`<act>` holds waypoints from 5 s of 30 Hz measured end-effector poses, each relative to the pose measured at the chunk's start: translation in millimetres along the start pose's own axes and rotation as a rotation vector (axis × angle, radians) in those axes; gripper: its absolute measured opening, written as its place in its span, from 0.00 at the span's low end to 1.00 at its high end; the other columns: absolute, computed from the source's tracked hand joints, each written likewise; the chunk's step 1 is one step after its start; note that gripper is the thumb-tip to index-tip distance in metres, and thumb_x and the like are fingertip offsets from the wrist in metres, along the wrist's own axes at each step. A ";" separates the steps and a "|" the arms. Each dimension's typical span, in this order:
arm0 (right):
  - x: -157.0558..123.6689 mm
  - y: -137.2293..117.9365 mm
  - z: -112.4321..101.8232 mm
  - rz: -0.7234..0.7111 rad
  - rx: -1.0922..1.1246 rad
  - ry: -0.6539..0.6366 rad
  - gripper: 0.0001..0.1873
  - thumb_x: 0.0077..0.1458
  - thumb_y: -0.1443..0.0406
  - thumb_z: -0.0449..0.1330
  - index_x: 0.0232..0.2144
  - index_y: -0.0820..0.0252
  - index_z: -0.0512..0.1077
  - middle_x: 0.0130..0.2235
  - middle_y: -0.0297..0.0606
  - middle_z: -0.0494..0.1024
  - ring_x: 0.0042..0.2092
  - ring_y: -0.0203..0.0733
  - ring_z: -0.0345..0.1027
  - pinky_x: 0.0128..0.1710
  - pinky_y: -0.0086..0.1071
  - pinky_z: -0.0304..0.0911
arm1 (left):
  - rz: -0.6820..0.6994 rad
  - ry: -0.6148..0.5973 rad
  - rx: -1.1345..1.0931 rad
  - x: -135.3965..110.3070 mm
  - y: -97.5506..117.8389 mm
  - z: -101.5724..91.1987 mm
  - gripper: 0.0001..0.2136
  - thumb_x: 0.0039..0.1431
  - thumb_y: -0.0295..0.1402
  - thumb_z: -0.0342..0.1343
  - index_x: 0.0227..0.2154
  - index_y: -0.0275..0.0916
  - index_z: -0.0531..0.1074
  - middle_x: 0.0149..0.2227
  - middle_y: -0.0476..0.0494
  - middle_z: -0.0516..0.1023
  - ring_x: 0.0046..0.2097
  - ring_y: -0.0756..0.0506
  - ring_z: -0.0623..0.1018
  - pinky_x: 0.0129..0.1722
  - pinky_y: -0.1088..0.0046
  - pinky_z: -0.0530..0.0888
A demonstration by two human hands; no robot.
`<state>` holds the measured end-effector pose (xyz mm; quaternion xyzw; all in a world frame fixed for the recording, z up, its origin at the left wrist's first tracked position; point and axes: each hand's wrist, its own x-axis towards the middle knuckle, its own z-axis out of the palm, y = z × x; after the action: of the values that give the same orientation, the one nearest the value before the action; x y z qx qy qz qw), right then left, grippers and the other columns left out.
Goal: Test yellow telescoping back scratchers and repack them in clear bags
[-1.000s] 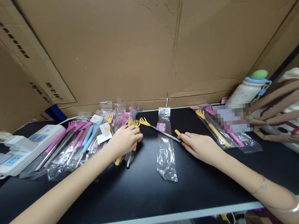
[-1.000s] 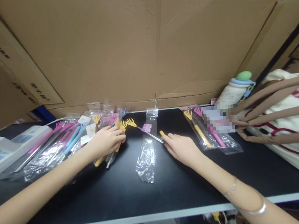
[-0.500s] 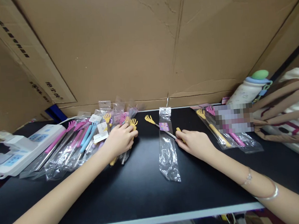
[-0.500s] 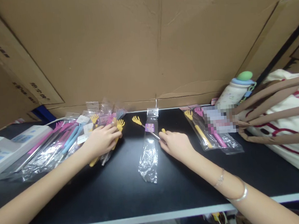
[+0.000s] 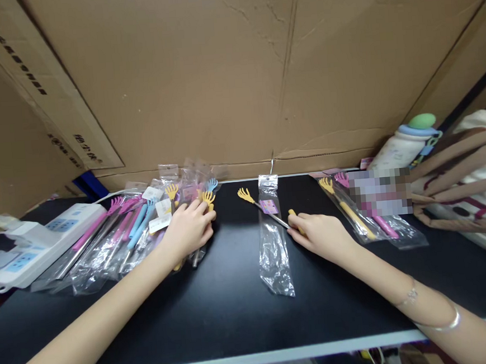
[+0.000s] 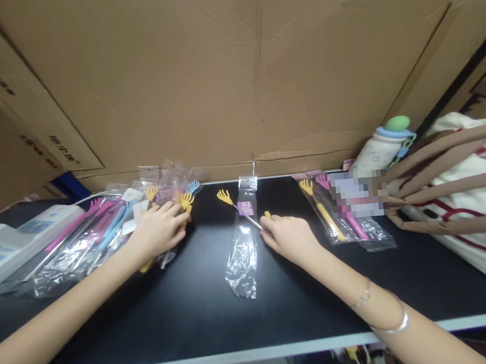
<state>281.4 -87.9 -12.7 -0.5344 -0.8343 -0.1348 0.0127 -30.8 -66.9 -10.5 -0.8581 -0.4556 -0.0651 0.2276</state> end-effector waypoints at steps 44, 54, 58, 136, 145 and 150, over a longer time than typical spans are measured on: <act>1.9 4.9 -5.1 0.005 0.182 0.079 0.07 0.55 0.59 0.53 0.30 0.56 0.66 0.29 0.30 0.75 0.28 0.33 0.67 0.25 0.26 0.48 | 0.393 -0.014 -0.382 -3.5 76.1 -25.0 0.17 0.60 0.43 0.52 0.50 0.46 0.66 0.47 0.46 0.72 0.45 0.44 0.72 0.50 0.63 0.63; 1.7 11.7 -5.1 0.059 0.130 -0.026 0.07 0.55 0.60 0.52 0.29 0.56 0.65 0.26 0.31 0.75 0.27 0.35 0.68 0.25 0.27 0.44 | 0.367 -0.014 -0.421 -3.6 67.8 -18.4 0.15 0.62 0.41 0.48 0.49 0.45 0.67 0.47 0.45 0.71 0.45 0.44 0.71 0.50 0.64 0.64; 1.9 5.8 -1.5 0.018 0.100 0.002 0.11 0.56 0.57 0.52 0.27 0.57 0.64 0.27 0.32 0.75 0.27 0.36 0.68 0.24 0.28 0.43 | 0.363 0.016 -0.453 -6.3 67.8 -16.6 0.15 0.62 0.41 0.48 0.50 0.45 0.66 0.48 0.43 0.70 0.46 0.44 0.71 0.49 0.65 0.64; 91.3 20.6 20.0 -0.238 0.181 0.079 0.16 0.59 0.61 0.52 0.47 0.60 0.71 0.46 0.45 0.75 0.51 0.48 0.62 0.51 0.41 0.57 | 0.333 -0.012 -0.564 -14.4 65.4 -18.2 0.15 0.64 0.40 0.44 0.50 0.45 0.67 0.51 0.45 0.73 0.50 0.45 0.72 0.60 0.57 0.54; 77.9 41.7 -9.1 -0.118 0.153 0.118 0.15 0.61 0.62 0.47 0.40 0.59 0.72 0.42 0.40 0.77 0.46 0.43 0.66 0.44 0.33 0.58 | 0.336 -0.020 -0.565 -14.8 65.5 -17.3 0.17 0.62 0.42 0.47 0.51 0.45 0.66 0.52 0.45 0.72 0.52 0.43 0.70 0.57 0.58 0.56; 44.7 50.5 -22.4 0.103 0.118 0.026 0.12 0.58 0.60 0.49 0.34 0.54 0.71 0.32 0.34 0.78 0.30 0.39 0.69 0.26 0.28 0.52 | 0.335 -0.002 -0.553 -14.8 66.9 -19.8 0.17 0.61 0.42 0.48 0.51 0.45 0.67 0.52 0.45 0.72 0.49 0.44 0.71 0.53 0.62 0.61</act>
<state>304.7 -33.7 27.0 -0.5732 -0.8119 -0.0915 0.0621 16.9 -119.1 -19.8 -0.9506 -0.2730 -0.1472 -0.0070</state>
